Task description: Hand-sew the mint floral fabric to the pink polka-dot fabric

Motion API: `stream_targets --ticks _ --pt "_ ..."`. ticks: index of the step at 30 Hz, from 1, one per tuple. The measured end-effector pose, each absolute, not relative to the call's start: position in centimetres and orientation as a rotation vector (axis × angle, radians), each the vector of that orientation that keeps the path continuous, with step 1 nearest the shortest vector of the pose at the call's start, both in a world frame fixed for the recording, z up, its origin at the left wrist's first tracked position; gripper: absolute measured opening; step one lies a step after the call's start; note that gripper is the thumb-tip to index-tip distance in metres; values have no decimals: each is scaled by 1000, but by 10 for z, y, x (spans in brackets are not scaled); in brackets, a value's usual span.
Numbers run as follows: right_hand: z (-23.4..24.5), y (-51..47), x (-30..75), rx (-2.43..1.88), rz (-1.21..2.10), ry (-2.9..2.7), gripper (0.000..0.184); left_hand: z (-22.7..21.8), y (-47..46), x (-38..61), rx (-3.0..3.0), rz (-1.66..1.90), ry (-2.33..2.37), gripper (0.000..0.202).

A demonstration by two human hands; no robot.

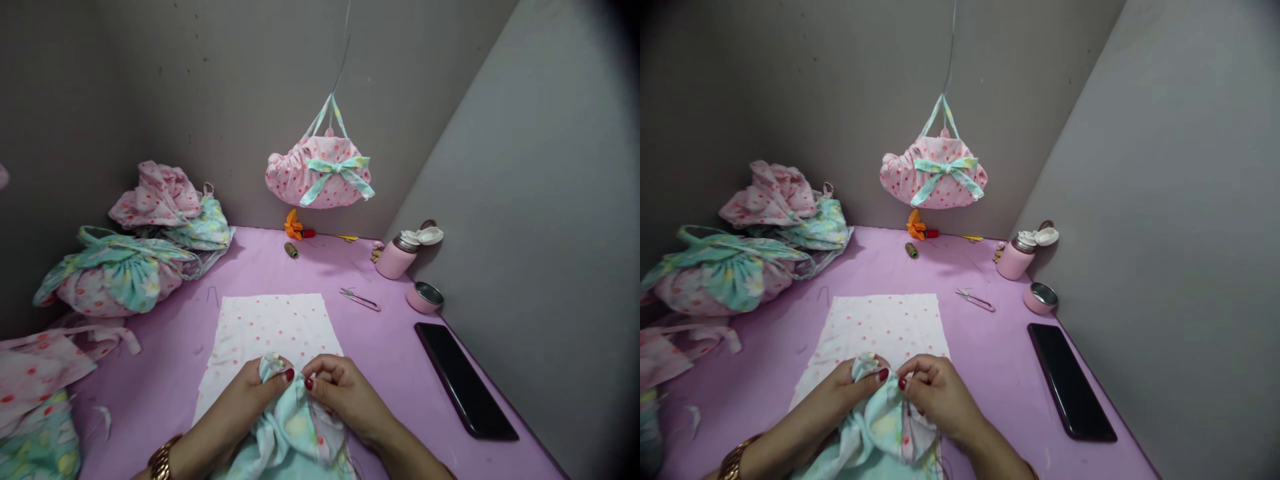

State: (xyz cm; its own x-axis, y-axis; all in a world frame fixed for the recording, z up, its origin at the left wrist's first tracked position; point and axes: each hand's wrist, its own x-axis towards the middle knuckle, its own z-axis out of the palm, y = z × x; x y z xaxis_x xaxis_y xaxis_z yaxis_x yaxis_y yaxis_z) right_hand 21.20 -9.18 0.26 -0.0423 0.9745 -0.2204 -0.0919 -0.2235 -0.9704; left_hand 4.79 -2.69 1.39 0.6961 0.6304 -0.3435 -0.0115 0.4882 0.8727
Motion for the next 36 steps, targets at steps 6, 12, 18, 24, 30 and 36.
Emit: stream_targets --ticks 6,12,18,24,30,36 --pt "7 -93 210 -1348 1291 -1239 26 17 -29 49 982 434 740 29" --pt "10 -97 206 -1326 1274 -1398 18 17 -31 50 984 411 687 26" --pt "12 -96 205 -1443 693 -1511 17 5 -29 50 1078 501 746 23" --pt "13 -97 195 -1331 626 -1550 14 4 -28 51 1282 488 755 23" --pt "25 -86 221 -1100 994 -652 21 5 -27 49 1196 448 811 21" --pt "30 -88 316 -1056 266 -207 25 11 -30 49 1182 442 835 21"
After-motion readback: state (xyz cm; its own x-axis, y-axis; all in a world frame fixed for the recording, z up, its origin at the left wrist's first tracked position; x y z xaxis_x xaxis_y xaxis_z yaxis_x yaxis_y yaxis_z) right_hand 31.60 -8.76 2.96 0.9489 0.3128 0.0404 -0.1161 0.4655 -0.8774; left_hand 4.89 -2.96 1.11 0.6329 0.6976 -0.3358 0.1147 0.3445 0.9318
